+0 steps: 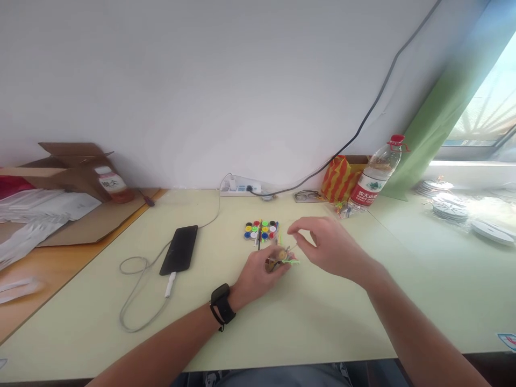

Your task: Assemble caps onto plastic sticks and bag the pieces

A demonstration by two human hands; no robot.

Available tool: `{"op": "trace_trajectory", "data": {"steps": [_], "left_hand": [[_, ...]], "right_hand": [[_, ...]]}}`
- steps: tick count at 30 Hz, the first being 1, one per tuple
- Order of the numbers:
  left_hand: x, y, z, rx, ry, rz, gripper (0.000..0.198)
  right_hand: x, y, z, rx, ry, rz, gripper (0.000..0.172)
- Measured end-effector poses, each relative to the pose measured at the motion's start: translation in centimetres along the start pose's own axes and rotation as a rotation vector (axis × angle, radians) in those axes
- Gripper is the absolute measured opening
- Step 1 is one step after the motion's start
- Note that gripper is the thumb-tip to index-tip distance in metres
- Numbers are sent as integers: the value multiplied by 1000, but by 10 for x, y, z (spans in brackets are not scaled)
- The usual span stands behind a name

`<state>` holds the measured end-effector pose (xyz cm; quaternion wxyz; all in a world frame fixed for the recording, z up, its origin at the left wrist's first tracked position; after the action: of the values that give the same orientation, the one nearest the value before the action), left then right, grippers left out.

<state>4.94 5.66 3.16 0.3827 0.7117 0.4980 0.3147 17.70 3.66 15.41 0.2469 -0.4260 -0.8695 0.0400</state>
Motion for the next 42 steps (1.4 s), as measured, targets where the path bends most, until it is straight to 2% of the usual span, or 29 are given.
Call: {"op": "trace_trajectory", "data": {"steps": [3,9,14,19,23,29,35,38,42], "left_hand": [[-1,3,1,-1,-16,9,32],[-1,5,2,-87,-43,14,34],[-1,4,1,-107,-45,1,35],[-2,7,0,-93,-42,-1,35],[-2,9,2,-81,-58,9,35],[-1,5,3,-92,-76,-21,32],[-2,10,4,-166,-117,-9,30],[-1,7,5,-209,-146,-18,34],[3,-2,4,-317,-180,-60,47]], "right_hand": [[-5,-7,13,86,-121,-93,17],[-8,4,38,127,-230,-101,16],[-5,5,36,85,-207,-99,19],[-9,9,42,32,-286,-67,18],[-11,6,45,36,-345,-104,19],[-4,3,34,71,-231,-130,27],[-7,-2,43,98,-305,-181,22],[-5,7,23,163,-174,-138,28],[-11,49,-12,304,272,14,43]]}}
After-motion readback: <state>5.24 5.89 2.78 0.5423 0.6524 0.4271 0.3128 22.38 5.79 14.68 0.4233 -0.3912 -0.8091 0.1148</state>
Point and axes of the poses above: each hand's wrist, its own x-axis towards the middle knuckle, its own z-axis out of the palm, y = z × x, the point moved 10 cm from there along x, towards the middle knuckle, and after that the axes turned 15 degrees about -z, right-handed, at the moved point
